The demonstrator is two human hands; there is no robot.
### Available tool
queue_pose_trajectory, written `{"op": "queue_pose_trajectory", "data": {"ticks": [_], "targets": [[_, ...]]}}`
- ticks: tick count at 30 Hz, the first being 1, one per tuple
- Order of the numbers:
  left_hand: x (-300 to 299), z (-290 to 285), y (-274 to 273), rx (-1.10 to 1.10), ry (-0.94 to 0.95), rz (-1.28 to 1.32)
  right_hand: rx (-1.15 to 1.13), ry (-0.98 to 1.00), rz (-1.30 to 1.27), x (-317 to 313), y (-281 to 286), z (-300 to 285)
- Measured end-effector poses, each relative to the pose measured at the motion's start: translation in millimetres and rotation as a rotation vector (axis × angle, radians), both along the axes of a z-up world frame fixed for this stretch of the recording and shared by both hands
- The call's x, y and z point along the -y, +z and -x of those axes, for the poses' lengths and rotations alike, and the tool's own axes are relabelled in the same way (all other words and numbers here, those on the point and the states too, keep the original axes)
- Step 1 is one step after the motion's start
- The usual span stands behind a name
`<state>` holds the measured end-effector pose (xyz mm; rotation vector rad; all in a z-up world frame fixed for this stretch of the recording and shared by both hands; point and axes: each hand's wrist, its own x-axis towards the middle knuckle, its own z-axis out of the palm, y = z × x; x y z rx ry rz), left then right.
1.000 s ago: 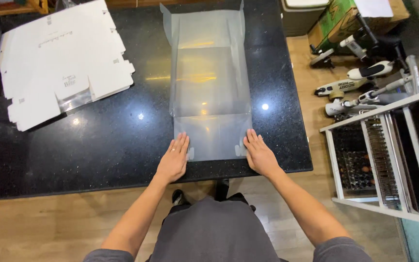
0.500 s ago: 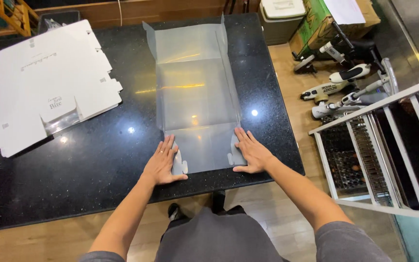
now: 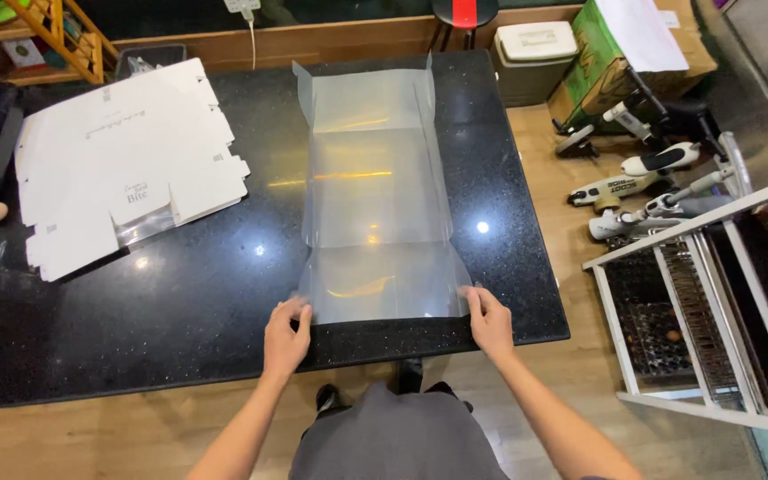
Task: Assembling a transparent plastic cake box by folding the edges and securing them.
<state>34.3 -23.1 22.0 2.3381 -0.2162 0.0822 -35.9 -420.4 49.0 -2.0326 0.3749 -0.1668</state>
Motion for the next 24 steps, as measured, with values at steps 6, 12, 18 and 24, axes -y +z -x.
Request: {"op": "queue_pose_trajectory", "data": {"ticks": [6,12,18,24], "targets": [[9,18,-9,-0.15,0.437,0.228,-0.093,-0.156,-0.183,-4,-13,13],[43,15,86,-0.049,0.347,-0.001,0.047,-0.016,0.083,-4,51,-37],[122,-18,153,0.364,0.051,-0.018,0.115,0.001,0.354,-22,126,-115],[210,-91,77,-0.118,-0.17,0.431,0.059,0.053,0.351,0,99,-160]]}}
